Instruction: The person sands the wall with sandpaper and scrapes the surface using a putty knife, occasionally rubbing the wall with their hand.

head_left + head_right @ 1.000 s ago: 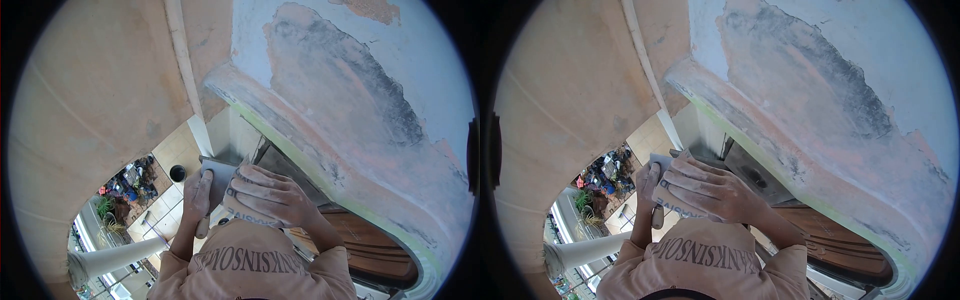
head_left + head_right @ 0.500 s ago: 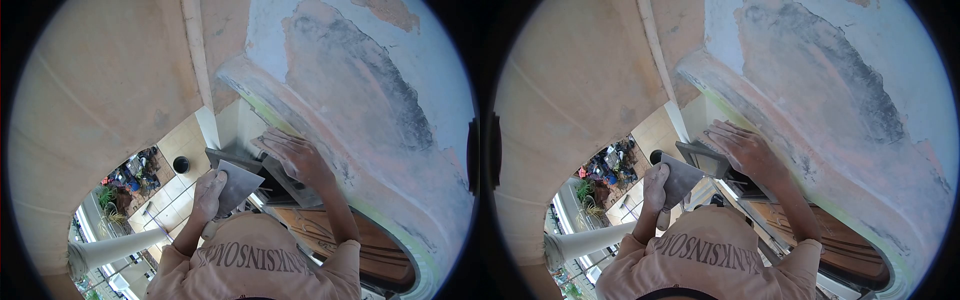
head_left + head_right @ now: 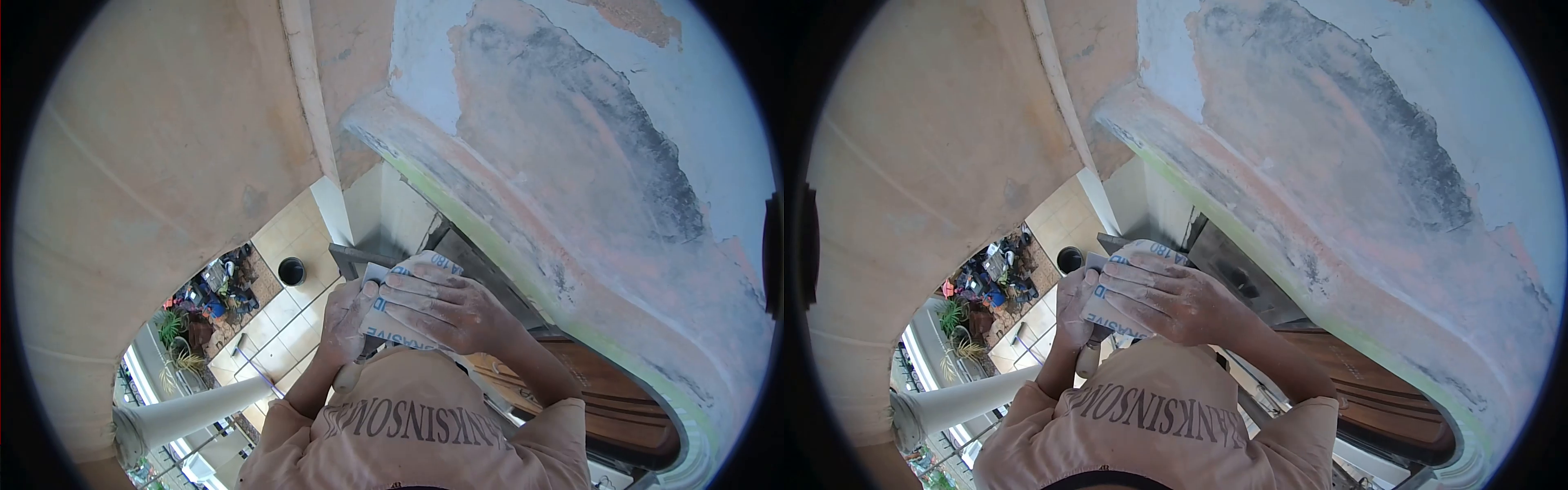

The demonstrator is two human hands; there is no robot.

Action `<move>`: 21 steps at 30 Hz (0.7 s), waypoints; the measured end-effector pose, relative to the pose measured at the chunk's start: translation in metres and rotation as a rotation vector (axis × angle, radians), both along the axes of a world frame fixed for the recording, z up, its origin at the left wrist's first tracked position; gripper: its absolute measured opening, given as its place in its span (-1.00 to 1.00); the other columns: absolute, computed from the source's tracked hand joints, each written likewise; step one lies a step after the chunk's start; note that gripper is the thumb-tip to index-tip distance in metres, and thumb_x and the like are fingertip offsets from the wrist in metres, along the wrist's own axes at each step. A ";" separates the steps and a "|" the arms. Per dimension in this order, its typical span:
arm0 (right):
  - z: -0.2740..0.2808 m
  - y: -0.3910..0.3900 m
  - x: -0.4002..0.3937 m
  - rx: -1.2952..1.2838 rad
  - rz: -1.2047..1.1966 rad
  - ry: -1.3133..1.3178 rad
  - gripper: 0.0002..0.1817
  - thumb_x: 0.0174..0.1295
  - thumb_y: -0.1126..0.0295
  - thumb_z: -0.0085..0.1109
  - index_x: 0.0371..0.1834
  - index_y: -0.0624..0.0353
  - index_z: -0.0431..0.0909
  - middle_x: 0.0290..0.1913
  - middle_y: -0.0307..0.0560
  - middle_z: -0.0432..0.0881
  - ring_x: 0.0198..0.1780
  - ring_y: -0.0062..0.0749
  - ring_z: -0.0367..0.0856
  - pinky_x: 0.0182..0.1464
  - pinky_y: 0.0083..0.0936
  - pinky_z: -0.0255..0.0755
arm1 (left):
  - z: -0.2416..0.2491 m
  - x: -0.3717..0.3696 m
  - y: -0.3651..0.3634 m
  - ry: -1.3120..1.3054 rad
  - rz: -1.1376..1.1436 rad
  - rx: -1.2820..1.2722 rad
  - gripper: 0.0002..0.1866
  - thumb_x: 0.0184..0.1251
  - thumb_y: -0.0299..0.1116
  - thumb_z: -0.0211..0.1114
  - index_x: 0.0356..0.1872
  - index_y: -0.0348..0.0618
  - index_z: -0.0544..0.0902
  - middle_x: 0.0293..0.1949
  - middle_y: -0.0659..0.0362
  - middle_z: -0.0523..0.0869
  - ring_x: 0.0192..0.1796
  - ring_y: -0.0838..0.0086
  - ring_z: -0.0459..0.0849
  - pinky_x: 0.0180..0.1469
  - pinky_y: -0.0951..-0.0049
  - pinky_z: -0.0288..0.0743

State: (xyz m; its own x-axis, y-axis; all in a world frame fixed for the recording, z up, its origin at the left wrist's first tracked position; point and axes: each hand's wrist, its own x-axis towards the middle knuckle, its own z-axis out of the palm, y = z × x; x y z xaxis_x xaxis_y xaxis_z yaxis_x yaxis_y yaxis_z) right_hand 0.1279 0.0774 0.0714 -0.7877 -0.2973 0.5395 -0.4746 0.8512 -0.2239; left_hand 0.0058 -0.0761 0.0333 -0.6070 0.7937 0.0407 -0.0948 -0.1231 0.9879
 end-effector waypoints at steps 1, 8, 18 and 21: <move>-0.001 0.003 0.001 -0.065 -0.073 -0.051 -0.56 0.10 0.50 0.09 0.11 0.22 0.45 0.21 0.00 0.47 0.24 -0.08 0.43 0.28 -0.24 0.36 | -0.007 -0.004 0.003 0.089 0.006 -0.058 -0.50 0.40 -0.03 -0.01 -0.26 -0.38 0.59 -0.52 0.15 0.59 -0.43 0.53 0.47 -0.33 0.49 0.31; 0.011 0.018 0.010 -0.224 -0.120 0.001 -0.60 0.09 0.55 0.12 0.06 0.24 0.47 0.14 -0.02 0.53 0.23 -0.19 0.46 0.26 -0.25 0.39 | 0.001 0.004 0.011 -0.045 -0.025 -0.020 -0.51 0.43 -0.05 -0.04 -0.26 -0.38 0.59 -0.49 0.17 0.61 -0.43 0.54 0.47 -0.32 0.49 0.34; 0.024 0.007 0.020 -0.189 -0.021 0.001 -0.65 0.12 0.62 0.00 0.01 0.28 0.51 0.09 0.02 0.58 0.17 -0.09 0.51 0.23 -0.25 0.41 | -0.005 0.008 0.014 -0.091 -0.092 0.056 -0.55 0.45 -0.11 -0.03 -0.32 -0.36 0.59 -0.46 0.20 0.61 -0.40 0.58 0.50 -0.28 0.55 0.35; 0.005 0.027 0.023 -0.183 -0.221 -0.125 -0.62 0.10 0.53 0.10 0.04 0.27 0.48 0.12 -0.01 0.55 0.19 -0.10 0.50 0.22 -0.23 0.42 | -0.018 0.009 0.007 0.031 -0.070 0.066 -0.51 0.44 -0.03 -0.03 -0.25 -0.36 0.59 -0.41 0.20 0.63 -0.31 0.63 0.53 -0.20 0.57 0.39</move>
